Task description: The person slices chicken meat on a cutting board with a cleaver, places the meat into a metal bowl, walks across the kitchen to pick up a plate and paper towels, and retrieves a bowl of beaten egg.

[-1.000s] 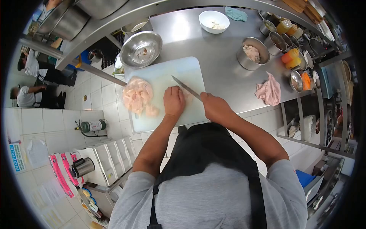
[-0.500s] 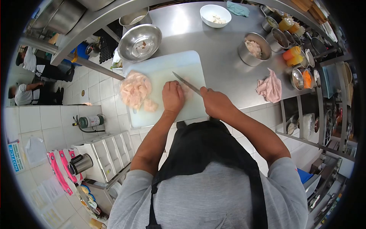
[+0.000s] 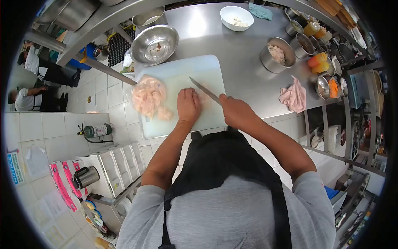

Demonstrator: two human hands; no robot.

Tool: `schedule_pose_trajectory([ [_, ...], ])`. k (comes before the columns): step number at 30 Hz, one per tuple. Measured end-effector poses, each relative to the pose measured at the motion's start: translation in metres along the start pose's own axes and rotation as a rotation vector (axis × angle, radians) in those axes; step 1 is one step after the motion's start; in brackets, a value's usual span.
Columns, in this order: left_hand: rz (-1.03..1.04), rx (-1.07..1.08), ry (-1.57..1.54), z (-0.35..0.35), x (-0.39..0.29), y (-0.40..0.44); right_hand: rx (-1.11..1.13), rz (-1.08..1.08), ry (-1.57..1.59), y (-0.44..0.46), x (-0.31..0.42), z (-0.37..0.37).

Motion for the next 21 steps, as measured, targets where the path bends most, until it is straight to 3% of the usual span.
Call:
schedule_pose_trajectory([
  [6,0.041,0.139,0.184,0.001,-0.009,0.001,0.015,0.029,-0.043,-0.017,0.002,0.023],
  [13,0.004,0.079,0.154,0.004,-0.007,0.002,0.086,0.059,-0.056,-0.023,0.008,0.013],
  [21,0.070,0.100,0.231,0.007,-0.008,0.001,-0.017,0.048,0.043,0.026,-0.003,0.041],
])
Point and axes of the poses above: each hand's wrist, its own y-axis towards the middle knuckle, its own z-axis out of the palm, x = y × z, the point moved 6 cm from there along y, towards the middle knuckle, and after that the axes turned 14 degrees about y, right-handed, at the moved point
